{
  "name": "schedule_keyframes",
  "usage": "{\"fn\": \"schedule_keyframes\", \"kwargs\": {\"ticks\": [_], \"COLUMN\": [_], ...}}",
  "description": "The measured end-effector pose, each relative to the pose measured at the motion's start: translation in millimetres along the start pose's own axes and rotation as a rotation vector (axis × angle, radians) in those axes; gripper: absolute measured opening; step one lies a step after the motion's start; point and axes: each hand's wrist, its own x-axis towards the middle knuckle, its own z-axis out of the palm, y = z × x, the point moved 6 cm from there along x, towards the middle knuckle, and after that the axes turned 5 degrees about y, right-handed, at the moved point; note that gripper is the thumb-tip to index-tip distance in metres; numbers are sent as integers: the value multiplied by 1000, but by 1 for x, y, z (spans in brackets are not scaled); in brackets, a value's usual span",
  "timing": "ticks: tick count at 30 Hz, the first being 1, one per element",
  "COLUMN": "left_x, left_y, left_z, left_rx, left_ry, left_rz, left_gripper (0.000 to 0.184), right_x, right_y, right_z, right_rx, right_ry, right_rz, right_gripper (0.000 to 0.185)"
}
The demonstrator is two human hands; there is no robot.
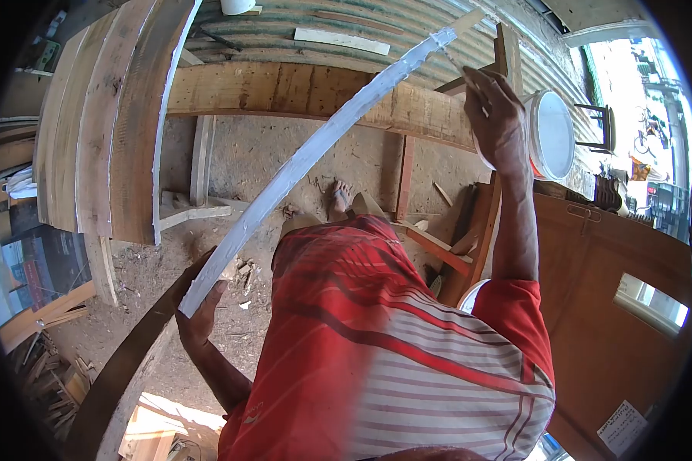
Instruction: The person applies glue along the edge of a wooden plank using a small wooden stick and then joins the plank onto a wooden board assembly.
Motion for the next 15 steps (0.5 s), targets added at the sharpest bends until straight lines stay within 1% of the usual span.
{"fn": "schedule_keyframes", "kwargs": {"ticks": [2, 7, 10, 11, 14, 15], "left_x": [2, 0, 2, 3, 0, -2], "left_y": [1, -4, -1, -2, -7, -8], "left_z": [0, -1, 0, 0, -4, -6], "left_rx": [0, -16, -21, -20, 0, 20], "left_ry": [0, -2, -10, -9, 16, 23], "left_rz": [18, 4, -6, -5, -22, -33], "left_gripper": [49, 49, 49, 49, 48, 48], "right_x": [2, -19, -14, -11, -12, -18], "right_y": [20, -16, -18, -8, -1, -8], "right_z": [3, 5, -1, 0, 6, 9], "right_rx": [-56, -31, -13, -25, -45, 34], "right_ry": [-20, -22, -7, 53, 33, -28], "right_rz": [54, -88, -9, -14, -68, 44], "right_gripper": [35, 37, 37, 36, 37, 38]}}
